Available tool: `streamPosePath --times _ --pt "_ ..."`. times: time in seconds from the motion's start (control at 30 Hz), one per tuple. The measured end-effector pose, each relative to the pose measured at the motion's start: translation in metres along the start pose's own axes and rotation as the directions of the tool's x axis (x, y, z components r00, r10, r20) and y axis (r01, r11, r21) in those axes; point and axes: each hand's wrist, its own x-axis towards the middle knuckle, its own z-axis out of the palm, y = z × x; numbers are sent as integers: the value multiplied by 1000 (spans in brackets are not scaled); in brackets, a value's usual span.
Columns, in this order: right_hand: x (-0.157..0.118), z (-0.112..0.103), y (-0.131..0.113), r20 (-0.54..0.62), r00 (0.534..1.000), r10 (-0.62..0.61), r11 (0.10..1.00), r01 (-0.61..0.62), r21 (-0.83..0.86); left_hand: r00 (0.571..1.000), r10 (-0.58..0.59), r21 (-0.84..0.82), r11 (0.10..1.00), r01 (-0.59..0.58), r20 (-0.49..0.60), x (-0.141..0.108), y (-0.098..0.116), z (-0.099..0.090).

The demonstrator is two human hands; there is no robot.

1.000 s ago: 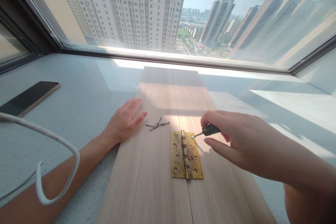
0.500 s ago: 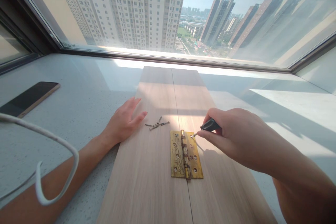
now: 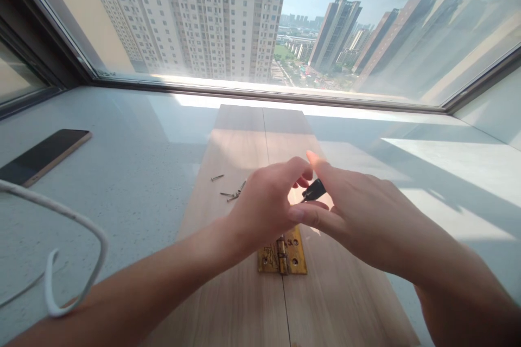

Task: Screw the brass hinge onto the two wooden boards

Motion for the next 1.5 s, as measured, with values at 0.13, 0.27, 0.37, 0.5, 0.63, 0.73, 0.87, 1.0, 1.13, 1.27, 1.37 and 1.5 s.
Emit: streamPosePath --times 0.13,0.27,0.37,0.5,0.63,0.73,0.87,1.0,1.13,1.27,1.37,1.5 --pt "0 -1 -1 -9 999 -47 995 47 93 995 -97 -100 991 93 -28 5 -1 6" --pt "3 -3 6 -147 987 -60 989 78 125 998 -64 -49 997 62 -29 4 -1 4" --pt "2 -8 12 -245 970 0 988 37 148 999 -33 -19 999 33 -13 4 -1 0" --pt "-3 -14 14 -164 984 -70 971 104 216 999 3 -35 999 -2 34 4 -3 -7" --pt "-4 -15 13 -150 986 -74 985 96 142 996 -43 -101 994 50 72 0 1 -5" --pt "-3 -15 13 -138 986 -91 981 113 157 991 -129 -208 969 135 46 -3 12 9" --pt "-3 -15 16 -168 983 -78 974 111 197 992 -130 -352 928 124 8 0 22 31" --pt "-12 -11 24 -247 969 16 942 68 329 975 -219 -465 860 209 34 8 15 39" --pt "-28 3 44 -383 907 176 902 7 431 958 -279 -580 771 261 59 11 11 40" --pt "-39 35 75 -351 905 240 857 -28 514 974 -207 -664 716 215 92 9 16 45" --pt "-41 58 95 -286 924 252 814 -43 580 967 -192 -725 640 255 171 11 15 48" --pt "-42 70 106 -223 941 254 747 -44 663 946 -268 -696 645 317 182 16 9 47"
